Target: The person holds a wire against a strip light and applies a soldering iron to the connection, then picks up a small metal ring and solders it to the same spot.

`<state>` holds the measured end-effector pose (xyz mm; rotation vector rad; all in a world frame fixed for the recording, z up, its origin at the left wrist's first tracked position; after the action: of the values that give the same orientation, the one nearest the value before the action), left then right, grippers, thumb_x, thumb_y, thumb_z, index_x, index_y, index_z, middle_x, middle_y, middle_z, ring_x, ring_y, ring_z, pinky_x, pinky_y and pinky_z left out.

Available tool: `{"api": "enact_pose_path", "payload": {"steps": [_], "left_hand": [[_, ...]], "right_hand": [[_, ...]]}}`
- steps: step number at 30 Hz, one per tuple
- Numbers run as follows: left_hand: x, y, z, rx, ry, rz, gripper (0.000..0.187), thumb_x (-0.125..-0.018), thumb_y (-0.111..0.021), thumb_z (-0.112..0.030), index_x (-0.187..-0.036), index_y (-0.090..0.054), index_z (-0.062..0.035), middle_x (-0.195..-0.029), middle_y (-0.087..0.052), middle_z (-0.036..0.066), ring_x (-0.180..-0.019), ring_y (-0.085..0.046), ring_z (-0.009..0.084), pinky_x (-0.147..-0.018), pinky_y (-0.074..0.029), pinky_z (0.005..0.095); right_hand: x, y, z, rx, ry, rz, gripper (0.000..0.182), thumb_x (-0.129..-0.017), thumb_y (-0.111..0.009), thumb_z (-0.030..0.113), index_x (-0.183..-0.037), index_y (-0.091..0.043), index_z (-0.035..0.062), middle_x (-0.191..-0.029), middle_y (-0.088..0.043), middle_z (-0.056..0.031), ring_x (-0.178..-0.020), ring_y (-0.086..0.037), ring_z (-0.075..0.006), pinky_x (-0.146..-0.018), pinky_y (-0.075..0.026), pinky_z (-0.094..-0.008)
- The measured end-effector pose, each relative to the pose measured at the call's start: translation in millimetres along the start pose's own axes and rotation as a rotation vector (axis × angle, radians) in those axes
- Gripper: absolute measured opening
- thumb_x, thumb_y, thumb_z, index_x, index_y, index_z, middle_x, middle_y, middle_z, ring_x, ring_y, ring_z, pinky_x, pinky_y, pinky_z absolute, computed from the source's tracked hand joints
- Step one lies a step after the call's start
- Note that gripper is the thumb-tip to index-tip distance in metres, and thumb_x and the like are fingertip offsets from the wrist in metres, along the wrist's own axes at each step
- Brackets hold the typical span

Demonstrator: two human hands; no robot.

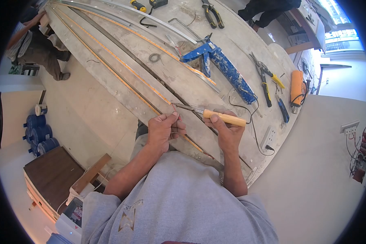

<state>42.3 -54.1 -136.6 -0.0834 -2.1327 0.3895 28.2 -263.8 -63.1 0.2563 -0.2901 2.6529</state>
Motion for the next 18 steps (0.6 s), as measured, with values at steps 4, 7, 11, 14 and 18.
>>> {"api": "enact_pose_path", "payload": {"steps": [4,7,11,14,18], "left_hand": [[-0.4,-0.5,0.1,-0.005,-0.004,0.001,0.019,-0.094,-0.063,-0.027,-0.086,-0.066,-0.0099,-0.072,-0.069,0.004,-0.058,-0.066,0.0136,-0.051,-0.045,0.0243],[-0.4,-1.3,-0.8,-0.010,-0.010,0.004,0.019,-0.094,-0.063,-0.027,-0.086,-0.066,-0.0100,-0.072,-0.069,0.004,-0.058,-0.066,0.0135,-0.051,-0.045,0.0245],[0.3,-2.7,-2.0,0.000,-0.013,0.007,0.019,-0.094,-0.063,-0.026,-0.086,-0.066,-0.0097,-0.072,-0.069,0.003,-0.058,-0.066,0.0137,-0.051,-0.045,0.0245],[0.3,-2.9,-2.5,0.000,-0.012,0.006,0.019,-0.094,-0.063,-0.026,-0.086,-0.066,-0.0095,-0.072,-0.069,0.003,-0.058,-0.066,0.0138,-0.051,-0.045,0.0246],[0.0,-3.6,-2.9,-0.004,-0.012,0.006,0.019,-0.094,-0.063,-0.026,-0.085,-0.066,-0.0097,-0.071,-0.069,0.003,-0.058,-0.066,0.0137,-0.051,-0.046,0.0246]], "right_hand": [[0.6,0.1,0.0,0.006,-0.006,-0.011,0.026,-0.083,-0.073,0.005,-0.100,-0.060,-0.0106,-0.092,-0.066,-0.0194,-0.082,-0.070,-0.0284,-0.068,-0.063,-0.0375],[0.9,1.7,-2.1,0.006,-0.016,-0.024,0.027,-0.083,-0.073,0.005,-0.101,-0.060,-0.0107,-0.093,-0.066,-0.0195,-0.082,-0.070,-0.0289,-0.068,-0.063,-0.0377],[0.9,1.8,-3.0,-0.005,-0.022,-0.040,0.027,-0.084,-0.072,0.005,-0.102,-0.059,-0.0108,-0.093,-0.066,-0.0200,-0.081,-0.070,-0.0291,-0.068,-0.063,-0.0376],[1.1,0.6,-3.1,-0.011,-0.031,-0.036,0.027,-0.084,-0.071,0.005,-0.102,-0.060,-0.0110,-0.092,-0.066,-0.0203,-0.080,-0.070,-0.0289,-0.068,-0.063,-0.0372],[0.5,0.4,-2.6,-0.014,-0.025,-0.032,0.027,-0.085,-0.071,0.006,-0.102,-0.060,-0.0112,-0.092,-0.067,-0.0205,-0.079,-0.071,-0.0286,-0.067,-0.063,-0.0366]]}}
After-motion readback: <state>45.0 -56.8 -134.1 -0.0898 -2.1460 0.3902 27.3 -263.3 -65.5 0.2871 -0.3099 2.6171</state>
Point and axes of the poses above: each hand's wrist, its own x-axis away from the middle knuckle, its own y-axis out of the back of the hand, z = x × y, the point moved 10 cm from there along -x, towards the middle knuckle
